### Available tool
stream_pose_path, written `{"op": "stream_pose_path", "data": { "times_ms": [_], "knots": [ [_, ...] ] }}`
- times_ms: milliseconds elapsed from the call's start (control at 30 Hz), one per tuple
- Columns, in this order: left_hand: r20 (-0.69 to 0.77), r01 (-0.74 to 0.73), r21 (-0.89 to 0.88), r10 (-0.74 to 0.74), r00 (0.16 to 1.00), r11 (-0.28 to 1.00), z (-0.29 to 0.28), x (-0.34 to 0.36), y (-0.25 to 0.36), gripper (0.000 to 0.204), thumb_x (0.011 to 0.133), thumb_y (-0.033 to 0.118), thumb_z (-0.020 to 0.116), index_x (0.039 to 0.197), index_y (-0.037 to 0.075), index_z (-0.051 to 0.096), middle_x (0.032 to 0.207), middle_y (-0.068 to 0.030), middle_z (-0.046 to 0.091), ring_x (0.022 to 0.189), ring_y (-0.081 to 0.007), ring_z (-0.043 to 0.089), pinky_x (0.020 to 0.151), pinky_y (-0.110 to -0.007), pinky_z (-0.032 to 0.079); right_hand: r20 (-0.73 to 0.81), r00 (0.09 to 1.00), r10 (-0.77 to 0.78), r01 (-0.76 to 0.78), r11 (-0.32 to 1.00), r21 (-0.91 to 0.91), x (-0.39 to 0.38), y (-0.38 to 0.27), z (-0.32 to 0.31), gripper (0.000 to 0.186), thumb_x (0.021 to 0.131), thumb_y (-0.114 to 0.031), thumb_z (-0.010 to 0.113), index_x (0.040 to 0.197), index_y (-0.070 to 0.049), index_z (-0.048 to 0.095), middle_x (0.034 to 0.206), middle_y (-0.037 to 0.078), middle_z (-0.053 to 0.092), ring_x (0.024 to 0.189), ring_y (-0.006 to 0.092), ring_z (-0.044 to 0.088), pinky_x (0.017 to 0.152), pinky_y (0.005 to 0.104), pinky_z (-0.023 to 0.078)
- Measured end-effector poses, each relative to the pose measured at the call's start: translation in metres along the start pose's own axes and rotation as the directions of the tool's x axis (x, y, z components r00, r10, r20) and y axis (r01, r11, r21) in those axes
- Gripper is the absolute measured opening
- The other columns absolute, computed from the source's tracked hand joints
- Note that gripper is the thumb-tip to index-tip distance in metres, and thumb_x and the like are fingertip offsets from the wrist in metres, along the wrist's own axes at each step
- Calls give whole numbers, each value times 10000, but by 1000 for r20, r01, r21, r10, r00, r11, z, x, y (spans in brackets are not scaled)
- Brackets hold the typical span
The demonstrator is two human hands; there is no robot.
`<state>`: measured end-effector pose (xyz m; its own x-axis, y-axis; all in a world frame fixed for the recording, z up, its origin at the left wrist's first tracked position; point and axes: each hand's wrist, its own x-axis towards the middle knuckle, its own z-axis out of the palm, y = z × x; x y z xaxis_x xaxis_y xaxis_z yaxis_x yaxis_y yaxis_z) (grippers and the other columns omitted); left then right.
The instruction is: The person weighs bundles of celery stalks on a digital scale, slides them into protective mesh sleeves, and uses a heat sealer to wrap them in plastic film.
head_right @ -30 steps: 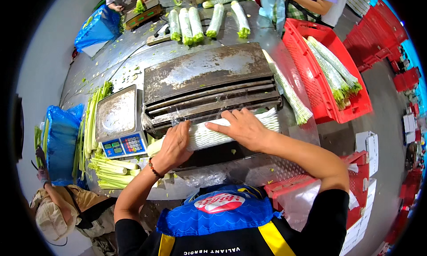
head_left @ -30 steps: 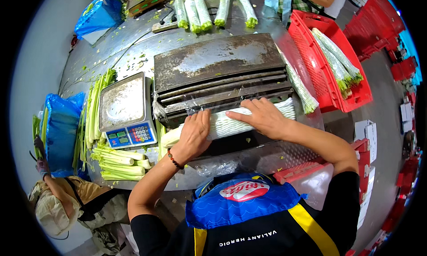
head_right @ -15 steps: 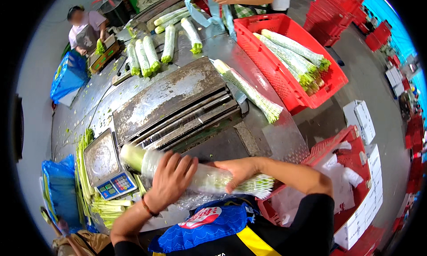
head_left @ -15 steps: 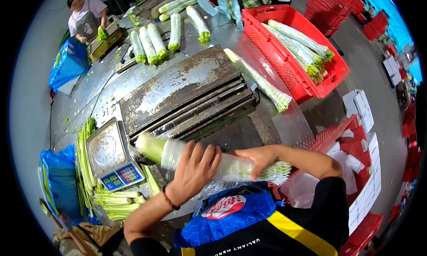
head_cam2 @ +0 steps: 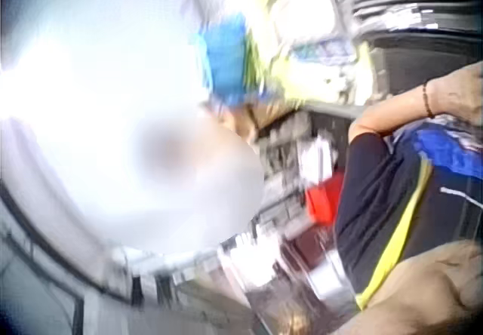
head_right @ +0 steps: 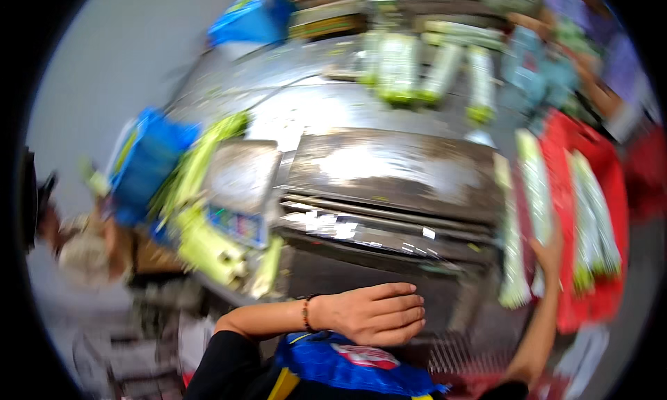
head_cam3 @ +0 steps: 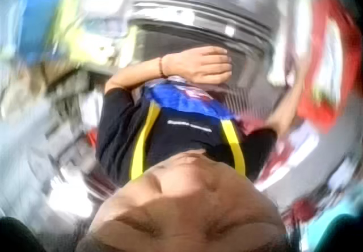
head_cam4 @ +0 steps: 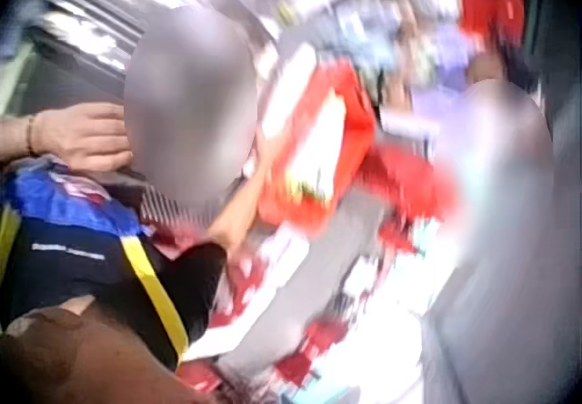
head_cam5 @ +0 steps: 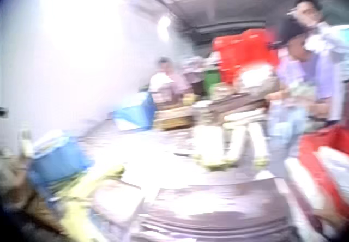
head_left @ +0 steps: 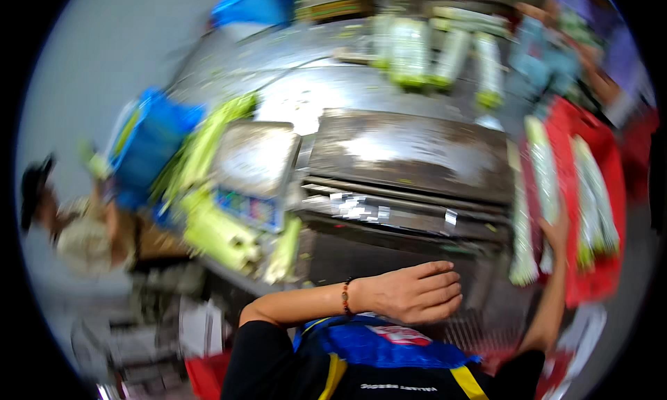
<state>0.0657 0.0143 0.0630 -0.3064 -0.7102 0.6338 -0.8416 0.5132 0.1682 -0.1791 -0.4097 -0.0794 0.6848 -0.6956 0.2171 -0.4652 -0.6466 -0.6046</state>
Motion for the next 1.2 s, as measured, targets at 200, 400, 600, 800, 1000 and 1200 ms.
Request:
{"op": "stream_pose_path", "data": {
  "times_ms": [200, 400, 600, 800, 1000, 1200],
  "knots": [
    [25, 606, 196, -622, 783, 771, -26, -160, 41, 276, 830, 64, 625, 1099, 8, 609, 1041, -119, 637, 934, -261, 635, 848, -370, 527, 329, 943, 56, -104, 986, 128, 5, 146, 73, 813, 718, 86, 531, 1495, -35, 323, 1522, 143, 353, 1418, 251, 298, 1162, 327, 185],
    [-293, 908, 206, -862, 414, 366, -56, -224, 117, 322, 752, 1, 667, 1069, 37, 631, 988, -95, 665, 825, -266, 651, 697, -358, 523, 391, 911, 128, -3, 952, -306, 31, 128, 57, 674, 869, -47, 580, 1491, -30, 320, 1497, 180, 384, 1394, 299, 344, 1152, 353, 238],
    [-529, 991, 65, -838, 136, 119, -93, -314, 139, 290, 773, 19, 678, 1058, 46, 632, 914, -121, 674, 788, -278, 671, 684, -359, 536, 35, 998, -56, 65, 930, -362, 76, 42, 33, 484, 959, -207, 558, 1379, 10, 456, 1398, 179, 496, 1295, 313, 465, 1087, 381, 344],
    [-644, 990, -142, -758, -99, -9, -173, -447, 79, 281, 846, 62, 659, 1112, 6, 584, 973, -125, 669, 798, -201, 683, 703, -302, 541, -226, 938, -262, 239, 963, -128, 9, -239, 66, 340, 972, -123, 523, 1286, 5, 549, 1313, 141, 572, 1214, 275, 530, 1034, 366, 388],
    [-732, 993, -92, -671, -119, -76, -270, -610, -78, 403, 871, 170, 652, 1197, -44, 552, 1164, -224, 617, 1036, -363, 603, 878, -423, 493, -178, 884, -432, 350, 864, -362, -102, -393, 107, 199, 913, 11, 536, 1093, 52, 612, 1218, 161, 610, 1158, 302, 563, 1013, 377, 410],
    [-415, 845, -217, -737, -533, -489, -307, -707, -189, 705, 830, 422, 680, 1230, -109, 447, 1086, -360, 601, 1042, -463, 590, 896, -494, 480, -116, 933, -340, 287, 900, -327, -193, -495, 164, 188, 862, 48, 528, 1030, 31, 612, 1098, 153, 625, 1064, 290, 587, 971, 366, 427]
  ]
}}
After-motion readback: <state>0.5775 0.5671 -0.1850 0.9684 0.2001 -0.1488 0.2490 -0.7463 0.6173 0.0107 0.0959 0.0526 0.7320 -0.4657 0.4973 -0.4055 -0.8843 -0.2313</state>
